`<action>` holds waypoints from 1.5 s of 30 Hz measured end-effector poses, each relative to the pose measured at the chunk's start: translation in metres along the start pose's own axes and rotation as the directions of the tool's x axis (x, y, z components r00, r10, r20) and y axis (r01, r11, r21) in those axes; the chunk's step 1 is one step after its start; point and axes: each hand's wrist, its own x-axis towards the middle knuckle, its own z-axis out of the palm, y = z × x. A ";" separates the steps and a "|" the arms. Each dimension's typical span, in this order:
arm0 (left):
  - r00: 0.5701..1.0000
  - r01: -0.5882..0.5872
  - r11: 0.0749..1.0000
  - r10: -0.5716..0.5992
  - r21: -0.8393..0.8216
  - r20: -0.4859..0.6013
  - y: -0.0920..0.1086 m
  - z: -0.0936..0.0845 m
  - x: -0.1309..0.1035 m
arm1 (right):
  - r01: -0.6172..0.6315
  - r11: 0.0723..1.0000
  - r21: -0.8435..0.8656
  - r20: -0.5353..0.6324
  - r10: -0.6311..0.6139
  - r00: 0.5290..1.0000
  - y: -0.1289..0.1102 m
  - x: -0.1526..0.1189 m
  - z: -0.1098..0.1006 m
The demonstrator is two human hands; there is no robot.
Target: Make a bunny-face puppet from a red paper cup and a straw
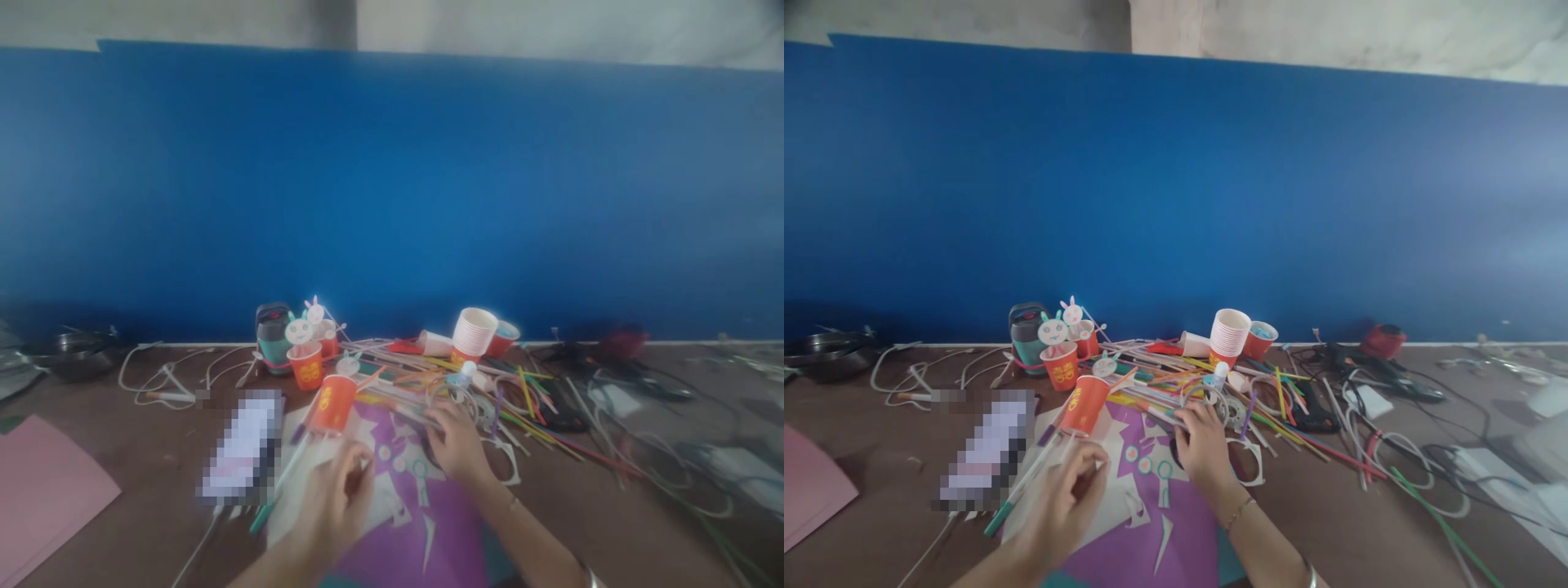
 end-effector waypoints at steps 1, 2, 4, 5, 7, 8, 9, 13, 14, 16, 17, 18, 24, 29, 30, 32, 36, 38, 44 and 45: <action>0.994 0.084 0.996 -0.086 -0.027 -0.064 -0.002 -0.004 0.005 | 0.003 1.000 0.003 -0.003 -0.003 1.000 0.001 0.000 0.001; 0.980 0.133 0.989 -0.141 -0.064 -0.144 -0.005 -0.009 0.011 | 0.003 1.000 0.004 -0.007 -0.003 1.000 0.001 -0.001 0.002; 0.946 0.179 0.979 -0.198 -0.093 -0.258 -0.011 -0.019 0.023 | 0.002 1.000 0.003 -0.012 -0.002 1.000 0.001 -0.001 0.002; 0.937 0.193 0.978 -0.209 -0.083 -0.281 -0.015 -0.024 0.028 | 0.006 1.000 0.003 -0.017 -0.006 1.000 0.001 -0.001 0.002; 0.929 0.223 0.975 -0.215 -0.006 -0.300 -0.022 -0.033 0.036 | 0.020 1.000 0.009 -0.020 -0.019 1.000 0.001 -0.001 0.002; 0.931 0.234 0.970 -0.204 0.065 -0.303 -0.025 -0.036 0.039 | 0.029 0.999 0.015 -0.019 -0.029 0.999 0.001 0.000 0.001; 0.938 0.231 0.964 -0.183 0.136 -0.294 -0.028 -0.038 0.041 | 0.037 0.999 0.021 -0.016 -0.036 0.999 0.001 0.000 0.001; 0.962 0.239 0.902 -0.171 0.359 -0.211 -0.035 -0.037 0.042 | 0.029 0.999 0.039 -0.015 -0.029 0.999 0.000 0.001 -0.003; 0.967 0.238 0.880 -0.175 0.410 -0.185 -0.036 -0.035 0.042 | 0.024 0.999 0.039 -0.016 -0.023 1.000 0.000 0.001 -0.003; 0.976 0.216 0.833 -0.169 0.509 -0.138 -0.036 -0.033 0.044 | 0.020 0.999 0.040 -0.019 -0.019 1.000 0.000 0.001 -0.004; 0.979 0.203 0.809 -0.161 0.552 -0.123 -0.036 -0.032 0.046 | 0.019 0.999 0.040 -0.022 -0.018 1.000 0.000 0.001 -0.005; 0.982 0.191 0.785 -0.156 0.589 -0.111 -0.035 -0.031 0.048 | 0.017 0.999 0.039 -0.027 -0.016 0.999 0.000 0.001 -0.005; 0.970 0.232 0.723 -0.225 0.651 -0.096 -0.031 -0.021 0.057 | 0.019 0.999 0.039 -0.022 -0.018 1.000 -0.001 0.001 -0.005; 0.958 0.279 0.758 -0.264 0.589 -0.114 -0.028 -0.015 0.055 | 0.025 0.997 0.069 -0.016 -0.024 1.000 -0.001 0.001 -0.006; 0.959 0.279 0.774 -0.260 0.568 -0.117 -0.027 -0.014 0.055 | 0.024 0.997 0.075 -0.016 -0.023 1.000 -0.001 0.001 -0.006; 0.958 0.284 0.800 -0.260 0.529 -0.122 -0.028 -0.014 0.054 | 0.021 0.996 0.084 -0.018 -0.020 1.000 -0.001 0.001 -0.006; 0.951 0.302 0.846 -0.236 0.439 -0.199 -0.031 -0.013 0.052 | 0.017 0.994 0.104 -0.033 -0.013 0.999 -0.001 0.001 -0.006; 0.951 0.254 0.900 -0.165 0.353 -0.261 -0.032 -0.011 0.051 | 0.029 0.990 0.135 -0.052 -0.022 0.998 -0.001 0.001 -0.006; 0.907 0.197 0.977 -0.148 0.087 -0.393 -0.033 0.002 0.044 | 0.099 0.967 0.233 -0.107 -0.076 0.991 -0.005 0.002 -0.006; 0.901 0.205 0.977 -0.167 0.053 -0.400 -0.033 0.004 0.044 | 0.105 0.965 0.240 -0.108 -0.081 0.991 -0.005 0.002 -0.006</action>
